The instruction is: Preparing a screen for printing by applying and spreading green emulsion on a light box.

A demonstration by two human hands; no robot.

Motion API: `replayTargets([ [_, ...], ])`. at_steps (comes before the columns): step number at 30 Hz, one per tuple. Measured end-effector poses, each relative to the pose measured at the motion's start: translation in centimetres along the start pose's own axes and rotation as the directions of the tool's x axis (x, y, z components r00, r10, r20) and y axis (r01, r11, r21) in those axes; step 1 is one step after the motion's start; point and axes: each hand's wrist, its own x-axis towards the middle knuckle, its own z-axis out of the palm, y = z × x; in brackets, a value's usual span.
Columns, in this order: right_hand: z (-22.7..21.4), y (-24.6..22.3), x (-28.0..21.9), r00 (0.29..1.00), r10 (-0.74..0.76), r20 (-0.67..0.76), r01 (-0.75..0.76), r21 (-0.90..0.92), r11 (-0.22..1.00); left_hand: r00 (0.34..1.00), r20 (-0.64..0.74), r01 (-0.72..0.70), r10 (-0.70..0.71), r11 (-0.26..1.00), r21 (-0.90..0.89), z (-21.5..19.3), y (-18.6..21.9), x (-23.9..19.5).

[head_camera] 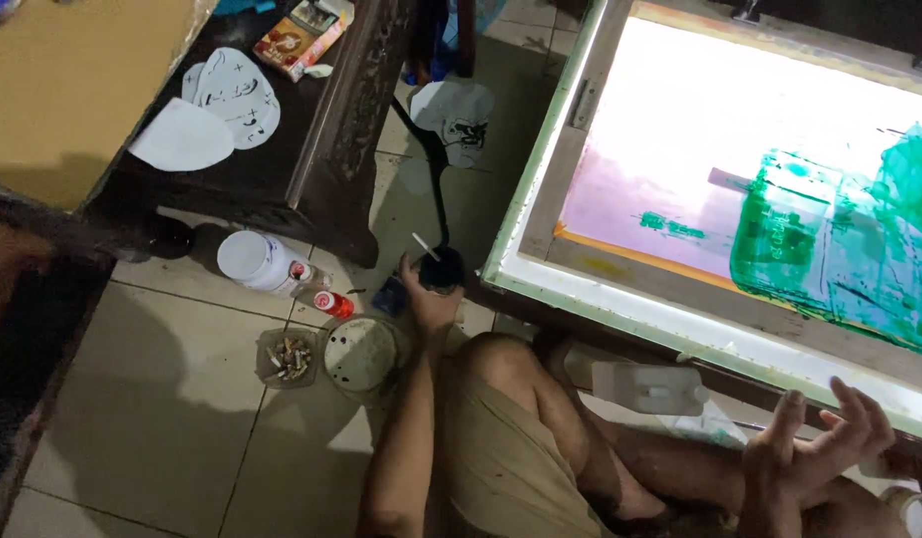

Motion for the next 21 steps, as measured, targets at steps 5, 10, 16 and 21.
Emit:
replayTargets([
  [5,1.1,4.1,-1.0,1.0,-0.012,-0.013,0.013,0.071,0.997,0.976,0.0,-0.216,0.217,0.974,0.068,-2.0,6.1,-0.8],
  [10,0.6,5.5,-0.4,0.994,0.109,0.03,-0.112,0.092,0.989,0.892,0.073,-0.453,0.447,0.88,0.141,-2.6,17.0,-4.1],
  [16,-1.9,3.7,2.4,0.989,0.131,0.069,-0.141,0.171,0.975,0.816,0.208,-0.577,0.539,0.762,0.294,-0.5,25.6,-9.5],
  [21,-4.1,3.1,5.4,0.991,0.04,0.127,-0.072,0.261,0.962,0.779,0.324,-0.598,0.537,0.792,0.126,3.8,27.9,-13.8],
])
